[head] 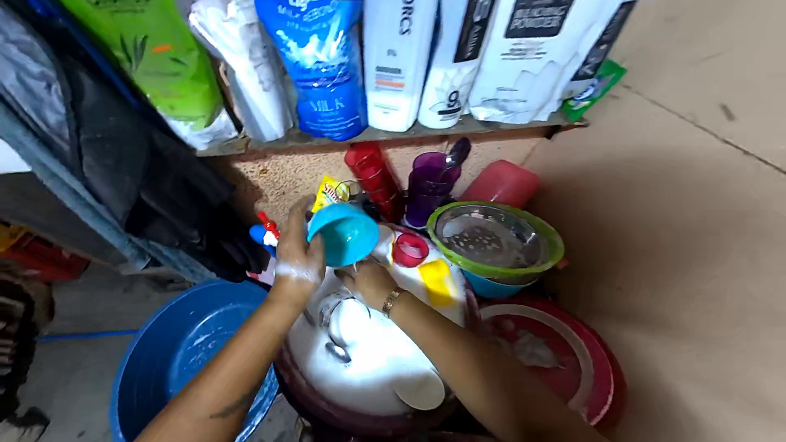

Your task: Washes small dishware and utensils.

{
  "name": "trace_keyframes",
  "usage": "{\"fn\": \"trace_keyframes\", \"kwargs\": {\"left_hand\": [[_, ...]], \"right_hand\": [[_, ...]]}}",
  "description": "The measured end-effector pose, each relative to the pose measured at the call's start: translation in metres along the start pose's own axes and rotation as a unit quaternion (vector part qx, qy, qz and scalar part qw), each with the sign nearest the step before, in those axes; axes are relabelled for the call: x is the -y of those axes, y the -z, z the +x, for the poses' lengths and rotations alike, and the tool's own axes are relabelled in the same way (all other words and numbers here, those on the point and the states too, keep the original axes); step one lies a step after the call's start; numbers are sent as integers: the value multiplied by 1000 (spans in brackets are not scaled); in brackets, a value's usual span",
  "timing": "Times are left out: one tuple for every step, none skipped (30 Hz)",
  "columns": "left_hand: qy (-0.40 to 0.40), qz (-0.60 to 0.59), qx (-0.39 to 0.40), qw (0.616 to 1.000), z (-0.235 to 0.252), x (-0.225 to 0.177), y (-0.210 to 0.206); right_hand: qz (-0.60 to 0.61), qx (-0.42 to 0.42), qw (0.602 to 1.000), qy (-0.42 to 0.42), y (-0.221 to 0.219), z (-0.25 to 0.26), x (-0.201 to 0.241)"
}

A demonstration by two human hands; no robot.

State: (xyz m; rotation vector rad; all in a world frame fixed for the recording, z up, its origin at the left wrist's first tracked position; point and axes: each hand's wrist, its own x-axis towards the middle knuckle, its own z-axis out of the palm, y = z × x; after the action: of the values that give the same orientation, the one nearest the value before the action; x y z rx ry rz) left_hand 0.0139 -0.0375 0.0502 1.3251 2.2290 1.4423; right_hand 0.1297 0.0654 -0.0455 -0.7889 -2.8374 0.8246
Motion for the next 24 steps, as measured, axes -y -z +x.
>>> {"fn": "trace_keyframes", "kwargs": {"left_hand": [[62, -74, -8, 995, 2, -6, 9], [118, -155, -12, 981, 3, -15, 20], [168, -233, -13, 958, 0, -24, 33], [206, -296, -11, 933, -5, -32, 50], [231, -337, -8, 913, -11, -36, 67], [250, -367, -14, 896, -16, -34, 85], [265, -386, -26, 883, -21, -26, 102], [276, -396, -39, 875, -25, -15, 119], [290, -397, -59, 869, -29, 0, 136], [305, -390, -80, 865, -34, 20, 151], [317, -371, -103, 867, -40, 43, 163], [330, -339, -122, 873, -46, 73, 173], [343, -295, -135, 882, -55, 109, 181], [357, -243, -142, 891, -69, 150, 187], [377, -190, -140, 896, -86, 194, 190], [407, -151, -133, 891, -105, 239, 191], [447, -129, -122, 877, -124, 281, 190], [492, -117, -108, 856, -143, 319, 188], [537, -111, -90, 831, -163, 352, 185], [575, -104, -72, 809, -182, 377, 181], [602, -104, -62, 789, -200, 396, 176], [620, -116, -60, 774, -216, 412, 171], [631, -135, -65, 761, -229, 424, 166], [638, -150, -71, 752, -239, 435, 161]], "right_hand": [[19, -45, 998, 49, -13, -2, 2], [23, -71, 992, 100, -23, -5, 6], [14, -70, 987, 147, -30, -10, 10], [-11, -42, 982, 186, -33, -15, 13], [-43, -22, 975, 215, -35, -20, 15], [-67, -13, 972, 225, -34, -25, 17], [-85, -11, 974, 212, -33, -29, 19], [-98, -22, 978, 183, -32, -33, 23], [-107, -33, 983, 143, -32, -34, 29], [-110, -36, 988, 102, -30, -34, 39], [-110, -37, 990, 75, -28, -31, 50], [-111, -24, 992, 54, -25, -26, 63], [-117, -9, 992, 44, -26, -21, 75], [-123, 12, 992, 26, -29, -17, 89], [-128, 40, 991, -5, -34, -14, 102], [-129, 77, 987, -48, -39, -9, 114], [-132, 106, 982, -87, -45, -4, 123], [-124, 123, 977, -121, -50, 1, 130], [-115, 128, 975, -138, -54, 3, 134], [-110, 124, 977, -134, -58, 3, 136], [-90, 118, 981, -124, -60, 1, 137], [-61, 116, 984, -118, -57, -2, 136], [-28, 109, 988, -110, -52, -7, 134], [10, 98, 990, -99, -45, -13, 131]]}}
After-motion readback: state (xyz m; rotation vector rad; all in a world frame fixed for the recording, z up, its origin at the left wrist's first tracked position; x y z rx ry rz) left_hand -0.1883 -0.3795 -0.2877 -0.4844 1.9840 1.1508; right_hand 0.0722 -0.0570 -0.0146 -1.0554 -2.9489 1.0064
